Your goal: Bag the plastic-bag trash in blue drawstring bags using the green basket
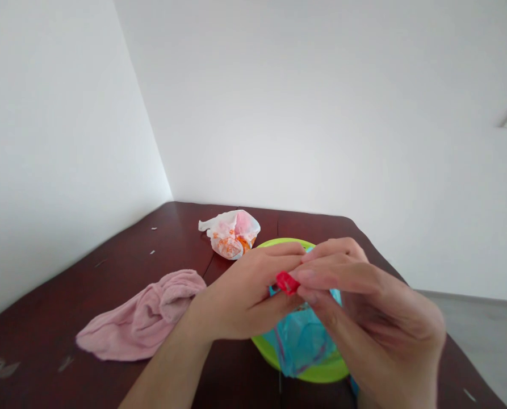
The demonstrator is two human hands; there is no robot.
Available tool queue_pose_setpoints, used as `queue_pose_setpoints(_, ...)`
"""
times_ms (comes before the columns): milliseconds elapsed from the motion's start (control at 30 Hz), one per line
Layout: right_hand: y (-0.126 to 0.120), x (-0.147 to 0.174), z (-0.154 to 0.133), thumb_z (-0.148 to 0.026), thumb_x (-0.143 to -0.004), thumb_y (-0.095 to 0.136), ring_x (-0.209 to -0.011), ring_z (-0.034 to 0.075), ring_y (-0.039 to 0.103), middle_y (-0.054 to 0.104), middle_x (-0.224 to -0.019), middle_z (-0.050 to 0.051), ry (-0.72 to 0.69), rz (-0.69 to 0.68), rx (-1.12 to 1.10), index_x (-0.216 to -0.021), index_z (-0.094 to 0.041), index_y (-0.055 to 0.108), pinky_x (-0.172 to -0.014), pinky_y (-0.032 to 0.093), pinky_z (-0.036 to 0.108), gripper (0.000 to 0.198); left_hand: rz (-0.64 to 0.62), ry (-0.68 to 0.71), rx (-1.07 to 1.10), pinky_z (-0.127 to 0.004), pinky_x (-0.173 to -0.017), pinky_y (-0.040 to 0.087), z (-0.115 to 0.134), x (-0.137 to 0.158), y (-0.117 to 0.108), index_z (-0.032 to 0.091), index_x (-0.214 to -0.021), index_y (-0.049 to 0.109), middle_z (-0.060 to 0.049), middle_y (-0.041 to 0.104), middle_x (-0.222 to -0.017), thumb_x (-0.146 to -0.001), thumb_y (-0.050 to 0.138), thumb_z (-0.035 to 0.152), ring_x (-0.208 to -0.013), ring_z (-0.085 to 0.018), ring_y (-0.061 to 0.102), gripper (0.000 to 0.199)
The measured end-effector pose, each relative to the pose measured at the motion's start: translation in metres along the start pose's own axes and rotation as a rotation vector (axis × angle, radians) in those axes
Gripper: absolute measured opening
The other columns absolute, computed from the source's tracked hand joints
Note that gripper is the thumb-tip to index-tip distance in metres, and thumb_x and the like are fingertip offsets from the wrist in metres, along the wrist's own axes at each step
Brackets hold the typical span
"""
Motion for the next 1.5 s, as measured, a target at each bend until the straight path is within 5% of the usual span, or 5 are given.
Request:
queue_pose_setpoints(233, -0.009, -0.004, 0.003, -0.019, -0.110, 0.087, -0.135, 0.031, 0.081, 0.085, -0.144, 0.009, 0.174, -0.008, 0.062, -0.141, -0.034, 0.086, -0.109, 0.070, 0.046, 0.035, 0.077, -0.069, 0.205, -0.033, -0.078, 0.051, 0.001, 0.000, -0.002, 0.023, -0.093, 0.061, -0.003, 0.062, -0.087, -0.127, 0.057, 0.060, -0.082, -0.020, 0.057, 0.051)
queue_pose_setpoints(800, -0.001, -0.002, -0.001, -0.016, -0.110, 0.083, -0.088, 0.018, 0.079, 0.084, -0.099, 0.000, 0.133, -0.013, 0.209, -0.110, -0.028, 0.085, -0.083, 0.066, 0.030, 0.012, 0.328, -0.323, 0.520, -0.024, -0.050, 0.035, -0.010, 0.000, 0.006, 0.019, -0.087, 0.069, 0.002, 0.059, -0.072, -0.121, 0.068, 0.067, -0.055, -0.010, 0.046, 0.059)
queue_pose_setpoints(1167, -0.008, 0.003, -0.014, -0.017, -0.105, 0.091, -0.061, 0.015, 0.071, 0.084, -0.089, 0.002, 0.177, 0.171, 0.152, -0.108, -0.028, 0.091, -0.059, 0.064, 0.028, 0.012, 0.493, -0.437, 0.782, -0.018, -0.048, 0.054, -0.012, -0.009, -0.007, 0.016, -0.110, 0.081, -0.010, 0.089, -0.097, -0.111, 0.087, 0.061, -0.056, -0.012, 0.070, 0.046)
queue_pose_setpoints(1333, -0.009, 0.003, -0.012, -0.022, -0.105, 0.093, -0.053, 0.014, 0.069, 0.086, -0.084, 0.000, 0.239, 0.077, 0.119, -0.107, -0.030, 0.093, -0.051, 0.062, 0.025, 0.008, 0.524, -0.397, 0.743, -0.027, -0.067, 0.072, -0.016, -0.005, -0.003, 0.017, -0.115, 0.080, -0.014, 0.090, -0.111, -0.114, 0.083, 0.063, -0.092, -0.026, 0.089, 0.046)
queue_pose_setpoints(1500, -0.006, 0.001, -0.005, -0.024, -0.104, 0.093, -0.058, 0.015, 0.074, 0.090, -0.089, 0.001, 0.283, -0.053, 0.194, -0.104, -0.028, 0.095, -0.055, 0.064, 0.024, 0.005, 0.574, -0.270, 0.693, -0.020, -0.054, 0.056, -0.011, -0.008, -0.004, 0.017, -0.099, 0.073, -0.009, 0.082, -0.109, -0.116, 0.082, 0.056, -0.067, -0.012, 0.070, 0.043)
Point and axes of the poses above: each hand's wrist, its own x-axis away from the middle knuckle, its own y-axis out of the palm, z = x × y, the point moved 1 cm from there along -x, towards the middle knuckle
